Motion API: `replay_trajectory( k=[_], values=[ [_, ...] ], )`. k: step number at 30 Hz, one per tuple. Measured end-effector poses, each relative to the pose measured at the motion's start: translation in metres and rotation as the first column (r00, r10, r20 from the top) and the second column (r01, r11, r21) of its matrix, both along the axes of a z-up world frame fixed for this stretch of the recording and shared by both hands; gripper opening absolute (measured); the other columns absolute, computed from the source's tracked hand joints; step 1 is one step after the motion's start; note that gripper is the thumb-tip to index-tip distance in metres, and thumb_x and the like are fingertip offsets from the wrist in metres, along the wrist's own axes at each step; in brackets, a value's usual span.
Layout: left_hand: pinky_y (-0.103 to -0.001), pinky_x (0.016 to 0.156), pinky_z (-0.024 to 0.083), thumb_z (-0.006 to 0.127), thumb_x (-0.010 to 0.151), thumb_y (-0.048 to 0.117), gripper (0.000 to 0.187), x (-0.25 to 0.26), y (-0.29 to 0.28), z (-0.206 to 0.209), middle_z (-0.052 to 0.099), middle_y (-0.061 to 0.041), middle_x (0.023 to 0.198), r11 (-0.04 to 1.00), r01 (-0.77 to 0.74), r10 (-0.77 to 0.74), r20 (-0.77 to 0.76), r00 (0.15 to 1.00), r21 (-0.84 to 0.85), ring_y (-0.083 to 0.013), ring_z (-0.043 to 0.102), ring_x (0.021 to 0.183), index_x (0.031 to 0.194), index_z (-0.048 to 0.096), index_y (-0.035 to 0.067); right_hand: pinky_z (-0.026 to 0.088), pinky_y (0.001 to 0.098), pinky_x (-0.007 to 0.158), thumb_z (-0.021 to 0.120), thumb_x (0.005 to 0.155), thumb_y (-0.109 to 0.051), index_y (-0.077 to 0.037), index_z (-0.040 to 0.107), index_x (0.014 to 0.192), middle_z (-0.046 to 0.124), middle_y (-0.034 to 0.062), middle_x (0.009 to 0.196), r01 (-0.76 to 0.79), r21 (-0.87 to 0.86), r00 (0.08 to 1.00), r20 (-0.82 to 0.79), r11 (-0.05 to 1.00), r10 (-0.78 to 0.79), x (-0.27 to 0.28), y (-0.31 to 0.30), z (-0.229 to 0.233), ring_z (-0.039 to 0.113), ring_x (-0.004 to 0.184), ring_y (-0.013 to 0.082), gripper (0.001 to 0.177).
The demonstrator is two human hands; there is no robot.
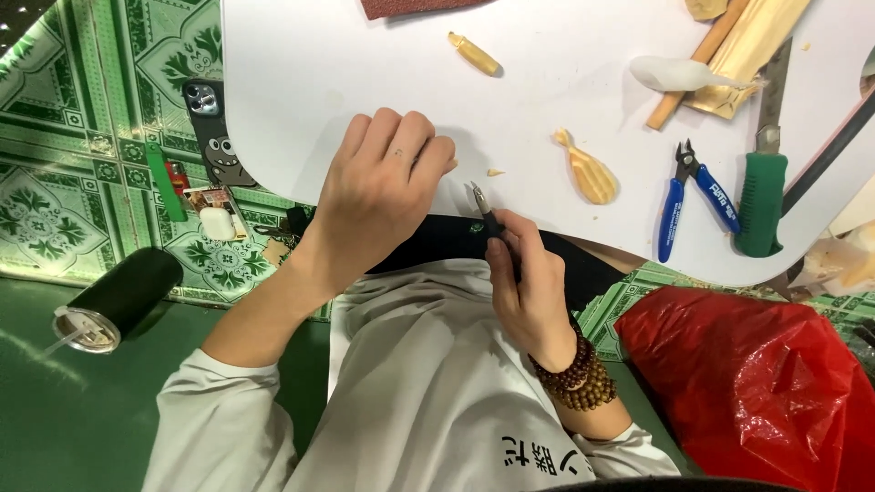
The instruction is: Carving and detailing a small wooden fish-shaped object using a precision carving tool
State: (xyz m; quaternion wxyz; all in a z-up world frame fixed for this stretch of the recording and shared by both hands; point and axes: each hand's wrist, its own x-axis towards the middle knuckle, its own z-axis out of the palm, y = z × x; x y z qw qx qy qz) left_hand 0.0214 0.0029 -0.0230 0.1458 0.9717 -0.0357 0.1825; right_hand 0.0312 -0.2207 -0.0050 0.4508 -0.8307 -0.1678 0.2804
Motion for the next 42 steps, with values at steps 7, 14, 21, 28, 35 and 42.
replay_trajectory(
  k=[7, 14, 21, 28, 35, 42],
  values=[
    [-0.029, 0.067, 0.037, 0.071, 0.100, 0.012, 0.017, 0.003, 0.007, 0.009, 0.044, 0.002, 0.081, 0.998, 0.054, -0.053, -0.042, 0.998, 0.027, -0.0155, 0.046, 0.074, 0.085, 0.063, 0.014, 0.044, 0.0312, 0.051, 0.051, 0.102, 0.000, 0.003, 0.058, 0.127, 0.061, 0.0103, 0.059, -0.003, 0.059, 1.000, 0.009, 0.998, 0.002, 0.004, -0.001, 0.004, 0.058, 0.049, 0.0223, 0.026],
    [-0.029, 0.071, 0.039, 0.077, 0.097, 0.013, 0.009, -0.003, 0.008, 0.012, 0.054, 0.000, 0.089, 0.984, 0.023, -0.042, -0.103, 0.994, -0.179, -0.0163, 0.054, 0.081, 0.092, 0.071, 0.014, 0.042, 0.0303, 0.050, 0.046, 0.104, 0.000, 0.004, 0.056, 0.128, 0.057, 0.0087, 0.056, -0.011, 0.056, 0.999, -0.039, 0.998, 0.014, 0.007, 0.000, 0.006, 0.053, 0.047, 0.0198, 0.027],
    [-0.029, 0.073, 0.039, 0.076, 0.097, 0.011, 0.004, -0.004, 0.002, 0.006, 0.058, 0.001, 0.089, 0.966, -0.003, -0.017, -0.077, 0.997, -0.258, -0.0158, 0.055, 0.081, 0.095, 0.073, 0.013, 0.039, 0.0284, 0.049, 0.037, 0.104, 0.002, 0.006, 0.043, 0.141, 0.053, 0.0071, 0.056, -0.023, 0.068, 0.997, -0.077, 0.997, 0.028, 0.010, 0.015, 0.016, 0.046, 0.045, 0.0173, 0.037],
    [-0.031, 0.074, 0.041, 0.080, 0.092, 0.008, 0.006, -0.006, -0.008, 0.007, 0.062, -0.001, 0.085, 0.958, -0.055, 0.037, -0.069, 0.997, -0.283, -0.0172, 0.058, 0.081, 0.093, 0.076, 0.012, 0.038, 0.0286, 0.049, 0.035, 0.105, 0.002, 0.007, 0.041, 0.145, 0.052, 0.0085, 0.057, -0.047, 0.051, 0.997, -0.053, 0.998, 0.050, 0.011, 0.027, 0.019, 0.044, 0.046, 0.0178, 0.041],
    [-0.033, 0.074, 0.041, 0.080, 0.091, 0.006, 0.007, -0.004, -0.012, 0.010, 0.063, -0.002, 0.082, 0.919, -0.122, 0.097, -0.084, 0.992, -0.374, -0.0186, 0.058, 0.079, 0.092, 0.076, 0.011, 0.037, 0.0272, 0.047, 0.037, 0.106, 0.001, 0.007, 0.043, 0.145, 0.055, 0.0070, 0.055, -0.087, -0.044, 0.996, -0.023, 0.995, 0.086, 0.010, 0.032, 0.020, 0.046, 0.042, 0.0161, 0.041],
    [-0.033, 0.074, 0.040, 0.081, 0.089, 0.006, 0.007, -0.004, -0.013, 0.014, 0.063, -0.002, 0.081, 0.907, -0.139, 0.112, -0.091, 0.990, -0.397, -0.0189, 0.058, 0.078, 0.092, 0.077, 0.011, 0.034, 0.0258, 0.044, 0.038, 0.105, 0.003, 0.008, 0.043, 0.145, 0.054, 0.0070, 0.052, -0.107, -0.043, 0.994, 0.019, 0.993, 0.108, 0.008, 0.032, 0.018, 0.044, 0.039, 0.0145, 0.041]
  ],
)
